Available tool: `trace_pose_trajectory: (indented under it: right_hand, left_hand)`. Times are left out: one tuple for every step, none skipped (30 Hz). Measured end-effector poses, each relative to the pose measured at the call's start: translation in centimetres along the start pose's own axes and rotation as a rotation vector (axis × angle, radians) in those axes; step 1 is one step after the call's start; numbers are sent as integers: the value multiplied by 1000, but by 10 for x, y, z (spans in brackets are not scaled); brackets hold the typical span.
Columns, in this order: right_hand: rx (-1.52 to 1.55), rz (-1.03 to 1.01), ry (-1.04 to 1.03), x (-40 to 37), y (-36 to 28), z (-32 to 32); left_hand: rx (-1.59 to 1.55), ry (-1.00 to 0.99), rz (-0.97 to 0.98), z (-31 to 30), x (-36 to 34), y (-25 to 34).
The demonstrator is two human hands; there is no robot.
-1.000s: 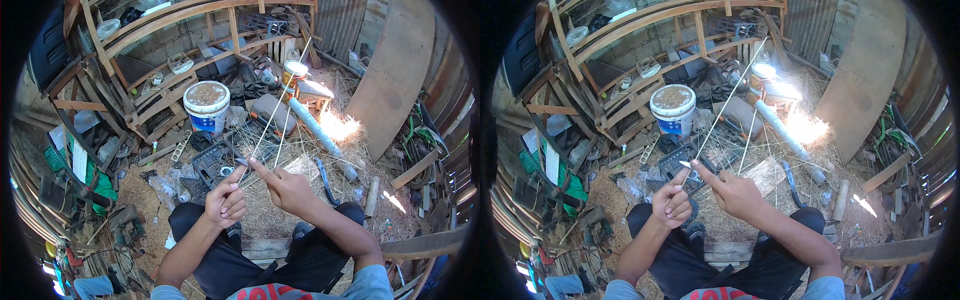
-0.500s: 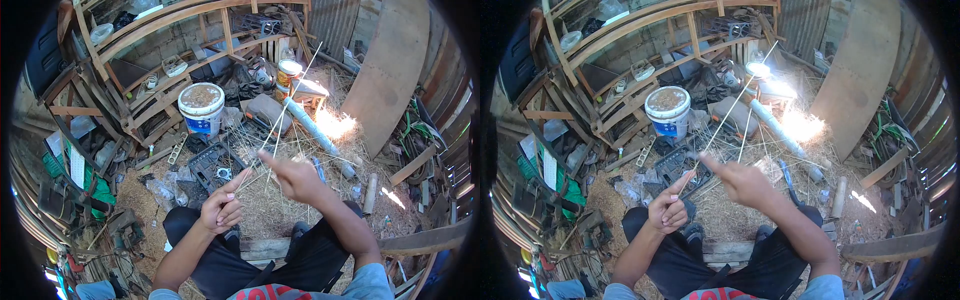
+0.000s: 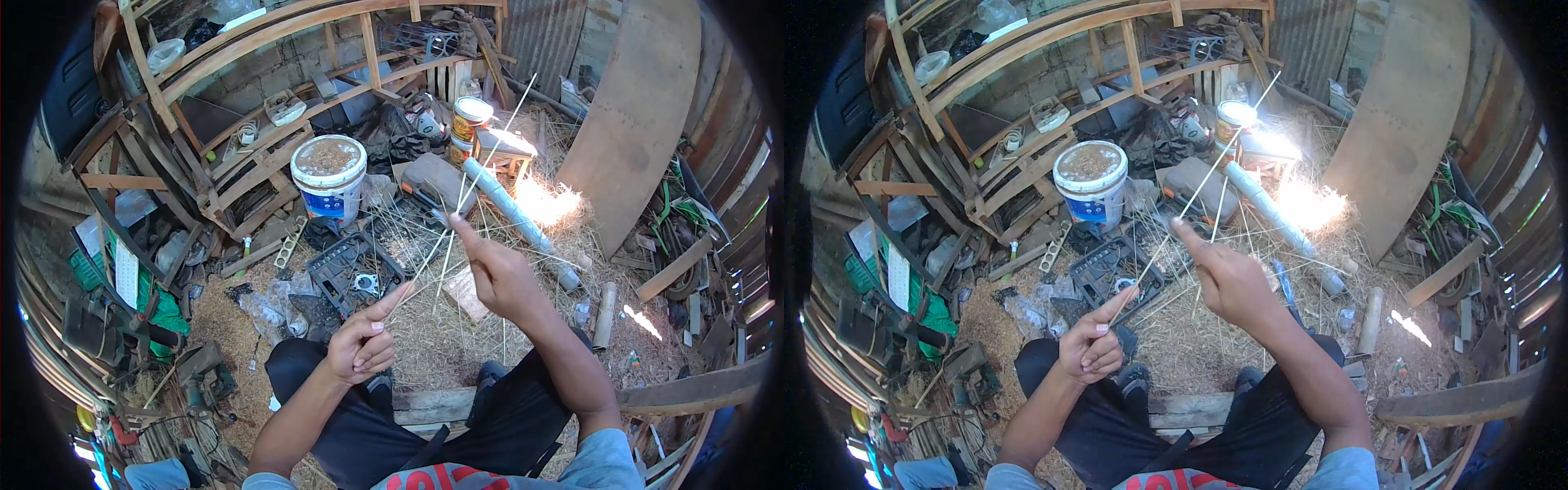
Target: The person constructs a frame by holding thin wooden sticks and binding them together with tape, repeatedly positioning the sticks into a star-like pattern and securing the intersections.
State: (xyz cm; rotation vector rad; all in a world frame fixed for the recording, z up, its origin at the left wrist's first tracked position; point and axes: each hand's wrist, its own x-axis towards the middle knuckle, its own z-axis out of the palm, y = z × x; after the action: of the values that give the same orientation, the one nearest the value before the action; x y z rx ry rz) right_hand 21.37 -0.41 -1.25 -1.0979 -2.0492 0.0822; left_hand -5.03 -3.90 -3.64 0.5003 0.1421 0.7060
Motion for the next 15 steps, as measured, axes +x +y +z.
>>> trace_pose_trajectory:
  right_hand:
    - [14, -34, 12, -1, -1, 3]
    - [17, -49, -75, -4, -6, 6]
    - [19, -64, -163, -7, -15, 9]
    - [23, -80, -252, -9, -24, 12]
    - [20, -102, -270, -12, -32, 16]
    - [16, -125, -289, -14, -40, 20]
    - [13, -147, -308, -17, -47, 23]
    - [16, -140, -310, -19, -52, 25]
    - [16, -140, -308, -20, -53, 26]
    - [16, -140, -305, -20, -54, 26]
    - [16, -139, -301, -20, -55, 26]
    - [6, -134, -307, -21, -55, 27]
    - [-5, -128, -313, -21, -54, 27]
    - [-15, -119, -317, -22, -54, 27]
    - [-30, -112, -299, -22, -54, 28]
  left_hand:
    - [-7, -4, -2, -1, 0, 0]
    - [0, 12, 12, 0, 1, 1]
    - [8, 28, 27, 1, 2, 1]
    - [16, 45, 44, 3, 2, 1]
    - [19, 73, 65, 5, 2, 0]
    - [22, 101, 86, 6, 3, -1]
    - [25, 129, 108, 7, 2, -2]
    - [22, 120, 115, 6, 2, -2]
    - [19, 111, 122, 5, 2, -2]
    - [17, 101, 129, 4, 2, -1]
    - [-2, 109, 127, 5, 2, -1]
    - [-21, 118, 123, 6, 1, -1]
    - [-39, 126, 118, 6, 1, -1]
    - [-71, 109, 116, 5, 2, -1]
    - [-103, 91, 111, 3, 2, -1]
